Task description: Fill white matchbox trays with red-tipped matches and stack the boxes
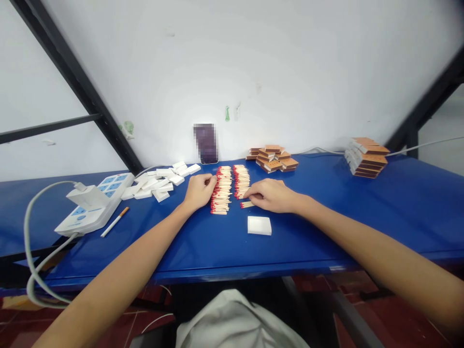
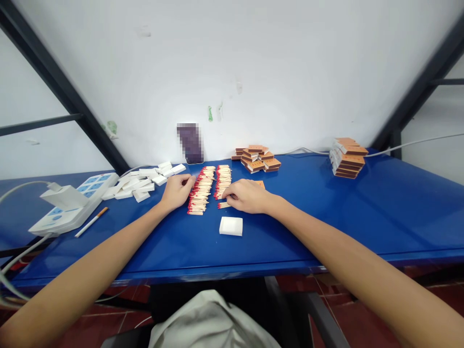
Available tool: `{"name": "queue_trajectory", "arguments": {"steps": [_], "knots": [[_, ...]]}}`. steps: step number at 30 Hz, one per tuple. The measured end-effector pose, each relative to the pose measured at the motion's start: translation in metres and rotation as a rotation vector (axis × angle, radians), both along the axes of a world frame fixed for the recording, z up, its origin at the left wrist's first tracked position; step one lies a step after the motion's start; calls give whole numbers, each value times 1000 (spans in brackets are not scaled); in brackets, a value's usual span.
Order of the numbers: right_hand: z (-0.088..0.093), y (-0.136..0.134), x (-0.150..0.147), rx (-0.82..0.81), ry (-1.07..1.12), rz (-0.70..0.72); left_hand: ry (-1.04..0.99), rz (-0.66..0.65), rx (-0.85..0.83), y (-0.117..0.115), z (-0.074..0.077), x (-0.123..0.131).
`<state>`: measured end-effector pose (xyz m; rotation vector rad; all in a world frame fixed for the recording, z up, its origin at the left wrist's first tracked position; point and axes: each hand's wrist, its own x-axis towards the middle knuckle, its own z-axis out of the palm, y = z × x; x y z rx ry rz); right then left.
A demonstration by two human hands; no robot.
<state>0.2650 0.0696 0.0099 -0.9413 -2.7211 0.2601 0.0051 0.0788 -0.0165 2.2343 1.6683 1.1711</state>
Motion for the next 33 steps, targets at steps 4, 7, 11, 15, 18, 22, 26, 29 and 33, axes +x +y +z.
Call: {"name": "queue_trajectory", "arguments": {"steps": [4, 7, 11, 15, 18, 22, 26, 29, 33], "knots": [[1, -1, 0, 4, -7, -10, 0, 2, -4, 0, 0, 0], [1, -2, 0, 7, -11, -11, -2, 3, -1, 1, 0, 0], [1, -2, 0, -34, 37, -9, -4, 1, 1, 1, 0, 1], [1, -1, -1, -97, 84, -2, -5, -3, 2, 0, 0, 1], [1, -1, -2, -99, 94, -6, -3, -5, 2, 1, 0, 0], [-2, 1, -2, -112, 114, -10, 1, -5, 5, 1, -1, 0], [-4, 2, -1, -119, 121, -3, 5, -9, 6, 1, 0, 1], [-5, 2, 0, -61, 83, -50, 4, -13, 6, -1, 1, 1], [-4, 2, 1, -26, 55, -108, 2, -15, 8, -1, 1, 1]]}}
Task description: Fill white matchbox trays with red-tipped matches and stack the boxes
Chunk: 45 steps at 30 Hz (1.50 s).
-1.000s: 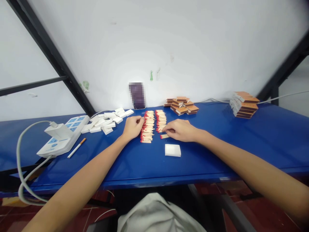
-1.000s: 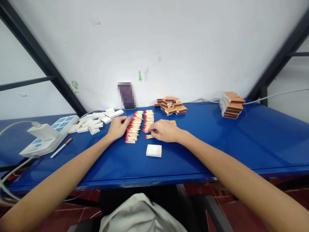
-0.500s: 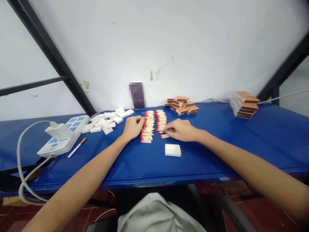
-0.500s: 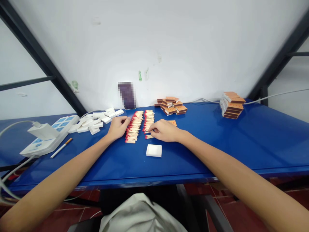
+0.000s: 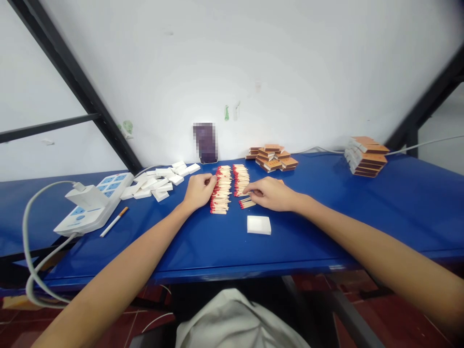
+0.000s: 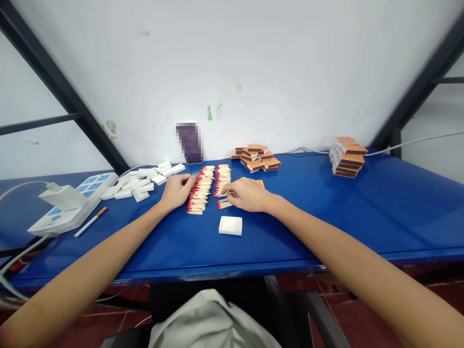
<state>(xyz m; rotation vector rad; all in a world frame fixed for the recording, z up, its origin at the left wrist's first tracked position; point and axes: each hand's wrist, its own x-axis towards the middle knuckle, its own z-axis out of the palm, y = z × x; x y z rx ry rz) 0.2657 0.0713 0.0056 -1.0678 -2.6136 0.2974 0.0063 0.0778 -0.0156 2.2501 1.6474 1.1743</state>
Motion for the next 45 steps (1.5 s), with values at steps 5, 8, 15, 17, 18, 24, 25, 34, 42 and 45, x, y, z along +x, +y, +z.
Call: {"name": "queue_trajectory", "arguments": {"steps": [5, 8, 15, 17, 18, 24, 25, 34, 42, 45], "knots": [[-1, 1, 0, 21, -31, 20, -1, 5, -2, 2, -1, -1], [0, 1, 0, 20, -29, 24, -6, 10, -4, 3, -2, -1], [2, -1, -1, 11, -13, 80, -8, 16, -7, 2, -1, 0], [1, -1, -1, 9, -2, 94, -8, 15, -6, 2, -1, -1], [1, -1, -1, 8, 2, 98, -7, 15, -5, 2, -1, -1], [2, -1, 0, -4, 6, 119, -1, 16, -6, 3, -2, -1], [2, -1, 0, -9, 4, 123, 0, 16, -7, 3, -2, -1], [2, -1, 0, -24, 10, 143, 0, 11, -7, 2, -1, -1], [6, -3, -1, -12, -12, 143, -6, 9, -7, 1, -1, 0], [6, -4, -1, -20, -10, 154, -6, 8, -9, 1, -1, 0]]}}
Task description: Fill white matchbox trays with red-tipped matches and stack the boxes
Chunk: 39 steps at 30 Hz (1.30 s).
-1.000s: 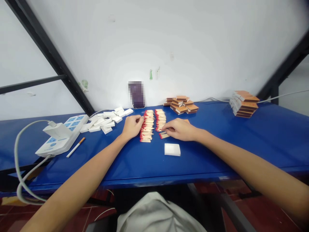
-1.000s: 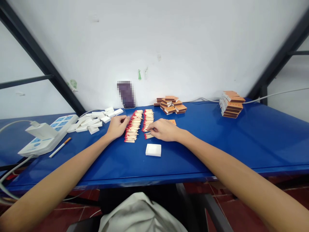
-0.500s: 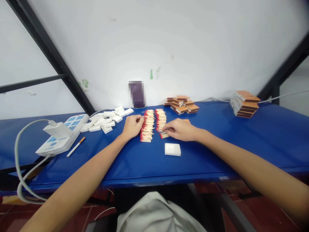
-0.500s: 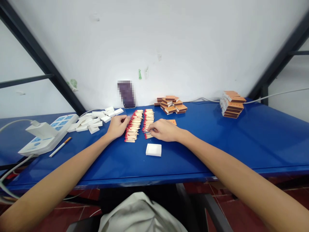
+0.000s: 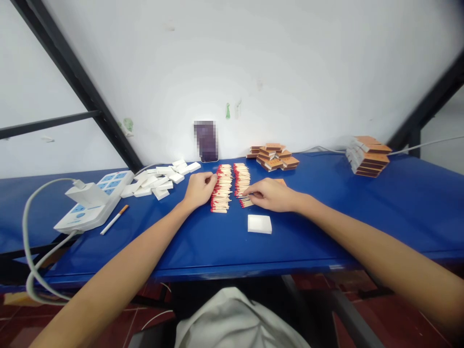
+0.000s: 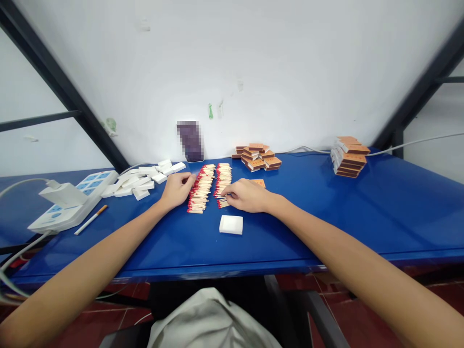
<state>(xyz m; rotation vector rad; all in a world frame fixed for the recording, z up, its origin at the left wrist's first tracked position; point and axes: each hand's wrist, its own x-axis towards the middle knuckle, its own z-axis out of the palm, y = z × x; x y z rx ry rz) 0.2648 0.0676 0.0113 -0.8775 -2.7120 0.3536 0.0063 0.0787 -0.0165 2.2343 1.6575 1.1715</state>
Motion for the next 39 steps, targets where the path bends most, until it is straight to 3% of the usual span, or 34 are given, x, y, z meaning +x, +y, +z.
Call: {"name": "queue_trajectory", "arguments": {"steps": [32, 39], "knots": [[0, -1, 0, 11, 38, -14, 20, -14, 15, 2, -2, -2], [-3, 3, 1, 12, 28, 55, 11, -17, 19, 1, -2, -1]]}}
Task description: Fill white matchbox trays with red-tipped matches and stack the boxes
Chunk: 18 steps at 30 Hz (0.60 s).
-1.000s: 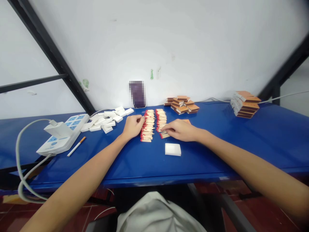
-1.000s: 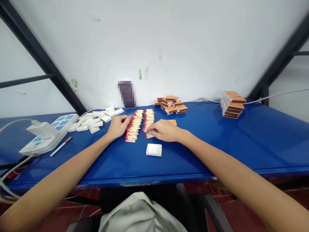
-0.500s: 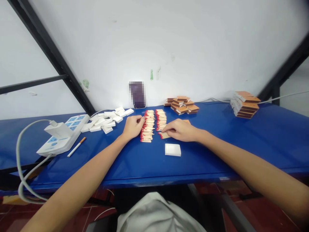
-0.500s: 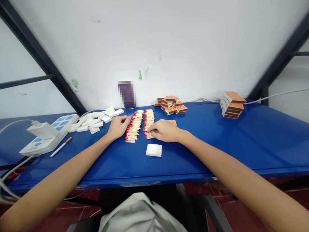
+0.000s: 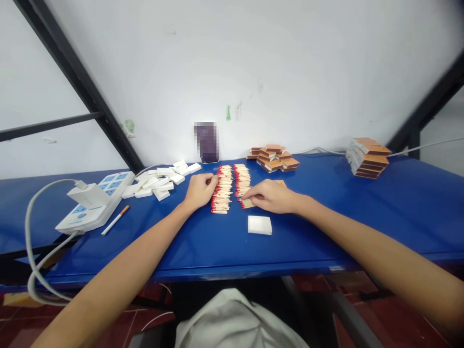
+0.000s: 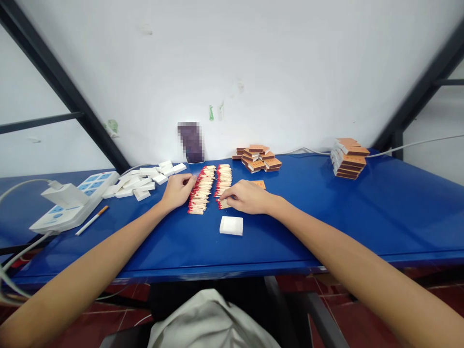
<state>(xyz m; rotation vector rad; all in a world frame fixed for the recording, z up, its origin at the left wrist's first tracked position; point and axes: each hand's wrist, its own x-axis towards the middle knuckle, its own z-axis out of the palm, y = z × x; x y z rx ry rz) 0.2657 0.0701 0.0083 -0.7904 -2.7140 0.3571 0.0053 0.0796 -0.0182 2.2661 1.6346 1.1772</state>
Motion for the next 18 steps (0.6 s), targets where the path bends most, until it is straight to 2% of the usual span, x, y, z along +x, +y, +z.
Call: {"name": "queue_trajectory", "arguments": {"steps": [18], "knots": [[4, -3, 0, 51, -55, 2, 15, -6, 2, 0, 0, 0]]}}
